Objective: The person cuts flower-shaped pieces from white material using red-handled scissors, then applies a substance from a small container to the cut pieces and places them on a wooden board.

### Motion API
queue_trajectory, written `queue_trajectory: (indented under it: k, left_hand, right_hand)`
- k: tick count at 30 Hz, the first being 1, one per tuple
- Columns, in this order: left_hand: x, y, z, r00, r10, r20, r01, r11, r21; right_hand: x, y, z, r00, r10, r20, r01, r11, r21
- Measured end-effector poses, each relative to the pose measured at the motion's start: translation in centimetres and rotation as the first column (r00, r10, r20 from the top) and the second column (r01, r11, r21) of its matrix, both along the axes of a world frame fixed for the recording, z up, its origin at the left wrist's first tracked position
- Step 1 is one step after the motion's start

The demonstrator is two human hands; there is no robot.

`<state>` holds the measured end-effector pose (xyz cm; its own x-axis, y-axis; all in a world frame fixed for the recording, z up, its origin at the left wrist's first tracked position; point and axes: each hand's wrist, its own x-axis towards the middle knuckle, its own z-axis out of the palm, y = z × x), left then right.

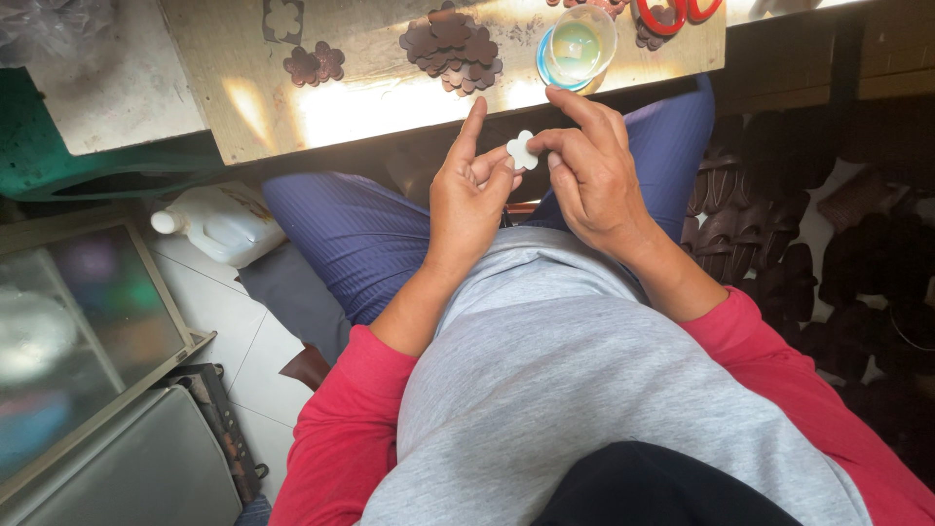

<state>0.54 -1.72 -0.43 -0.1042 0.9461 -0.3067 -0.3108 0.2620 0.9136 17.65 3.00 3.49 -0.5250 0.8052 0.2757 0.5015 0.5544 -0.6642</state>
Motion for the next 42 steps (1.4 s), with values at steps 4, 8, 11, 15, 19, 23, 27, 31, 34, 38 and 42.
queue_trajectory:
  k: [4,8,11,15,19,23,27,31,34,38,42]
  left_hand:
    - [0.1,-0.1,-0.2,1.000,0.000,0.009,0.000,1.000,-0.004]
    - [0.1,0.0,-1.1,0.999,0.024,0.049,-0.023,1.000,-0.018]
    - [-0.1,0.2,-1.9,0.997,0.031,0.074,-0.028,0.999,-0.043]
    - [-0.5,0.3,-2.8,0.990,0.021,0.139,-0.008,0.996,-0.088]
    - [-0.6,0.3,-2.8,0.970,-0.012,0.245,0.044,0.991,-0.127]
    - [-0.8,0.2,-2.2,0.945,-0.029,0.325,0.094,0.978,-0.187]
    - [-0.8,0.4,-1.7,0.945,-0.044,0.325,0.117,0.971,-0.209]
    - [-0.8,0.6,-1.4,0.914,-0.039,0.404,0.139,0.965,-0.222]
    - [-0.8,0.7,-1.4,0.905,-0.051,0.422,0.160,0.961,-0.226]
    - [-0.4,0.5,-1.7,0.889,-0.063,0.453,0.179,0.960,-0.217]
    - [-0.3,0.6,-2.3,0.882,-0.072,0.465,0.190,0.958,-0.213]
  right_hand:
    - [-0.1,0.1,-0.4,1.000,-0.006,0.003,0.006,1.000,-0.026]
    - [0.0,-0.2,-0.3,0.996,0.050,-0.070,-0.060,0.988,-0.144]
    - [1.1,-0.1,0.2,0.924,0.027,-0.381,-0.181,0.909,-0.376]
    - [3.1,0.2,1.0,0.589,-0.152,-0.793,-0.382,0.813,-0.440]
    - [3.5,0.5,0.7,0.629,-0.098,-0.771,-0.264,0.906,-0.330]
    - [2.8,0.3,0.3,0.882,-0.032,-0.471,-0.090,0.968,-0.235]
    - [2.1,0.2,0.1,0.985,-0.002,-0.173,-0.012,0.997,-0.079]
    - [2.0,0.4,-0.3,0.990,-0.002,-0.141,-0.002,1.000,-0.027]
    - [2.4,0.4,-0.6,0.986,0.005,-0.168,-0.013,0.999,-0.045]
    - [2.6,0.7,-1.0,0.981,0.044,-0.187,-0.046,0.999,-0.005]
    - [2.7,1.1,-1.1,0.986,0.079,-0.147,-0.064,0.993,0.102]
